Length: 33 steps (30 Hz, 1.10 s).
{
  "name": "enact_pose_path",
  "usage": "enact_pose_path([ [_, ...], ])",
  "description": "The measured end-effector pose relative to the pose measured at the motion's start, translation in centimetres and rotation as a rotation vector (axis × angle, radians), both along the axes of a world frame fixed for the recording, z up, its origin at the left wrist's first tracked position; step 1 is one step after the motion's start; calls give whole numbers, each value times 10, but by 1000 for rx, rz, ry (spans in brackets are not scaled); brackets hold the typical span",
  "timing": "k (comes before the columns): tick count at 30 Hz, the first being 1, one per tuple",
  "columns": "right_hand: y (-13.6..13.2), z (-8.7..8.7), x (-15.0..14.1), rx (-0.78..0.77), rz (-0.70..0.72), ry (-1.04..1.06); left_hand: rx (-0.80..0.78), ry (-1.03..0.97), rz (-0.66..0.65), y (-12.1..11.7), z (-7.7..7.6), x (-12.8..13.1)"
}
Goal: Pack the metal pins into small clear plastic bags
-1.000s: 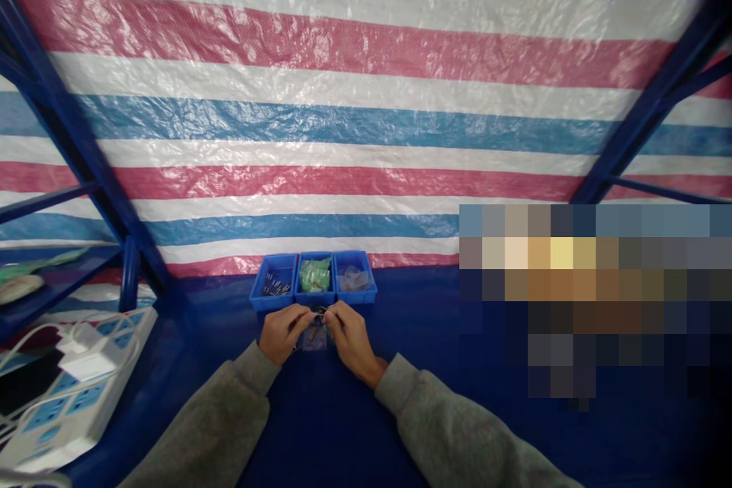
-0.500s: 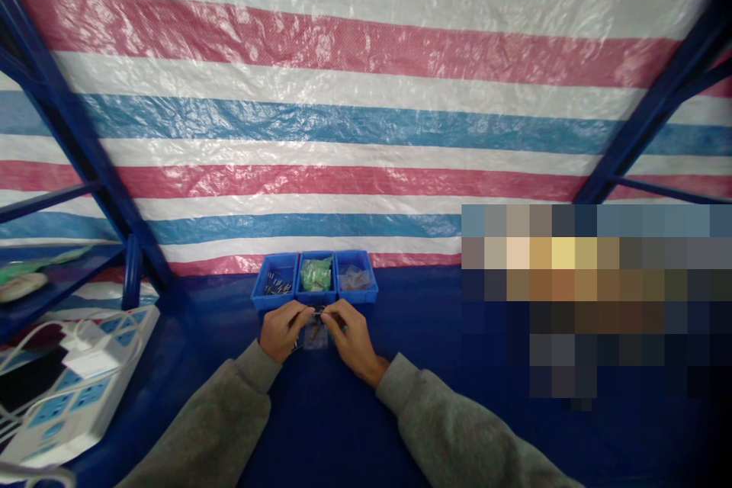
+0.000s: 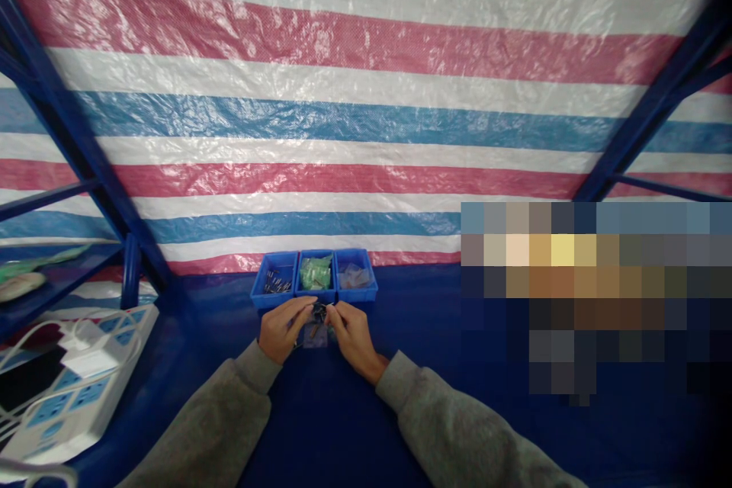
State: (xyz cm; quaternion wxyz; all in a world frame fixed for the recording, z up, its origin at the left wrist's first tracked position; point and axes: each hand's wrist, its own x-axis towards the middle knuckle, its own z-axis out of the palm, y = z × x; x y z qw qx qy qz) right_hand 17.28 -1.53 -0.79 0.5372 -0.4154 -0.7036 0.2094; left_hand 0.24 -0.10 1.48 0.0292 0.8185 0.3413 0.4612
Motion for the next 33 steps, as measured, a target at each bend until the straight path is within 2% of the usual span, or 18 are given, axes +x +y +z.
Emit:
enact_pose_path([
  [4, -1, 2, 0, 1, -25, 12, -37, 17, 74, 3, -6, -3],
  [8, -2, 2, 1, 4, -37, 16, -65, 47, 67, 5, -7, -2],
  [13, -1, 2, 1, 5, -45, 20, -18, 107, 49, 6, -7, 0],
  [18, -2, 3, 1, 1, -37, 24, 6, 72, 66, 9, -11, -2],
  [22, -3, 4, 1, -12, -35, 22, 34, 36, 78, 7, -6, -2],
  [26, -4, 5, 2, -7, -41, 30, 64, 43, 28, 4, -2, -2],
  [29, -4, 5, 2, -7, -40, 26, 32, 29, 7, 4, -4, -3],
  [33, -4, 6, 2, -9, -45, 35, -68, 5, 50, 4, -7, -4],
])
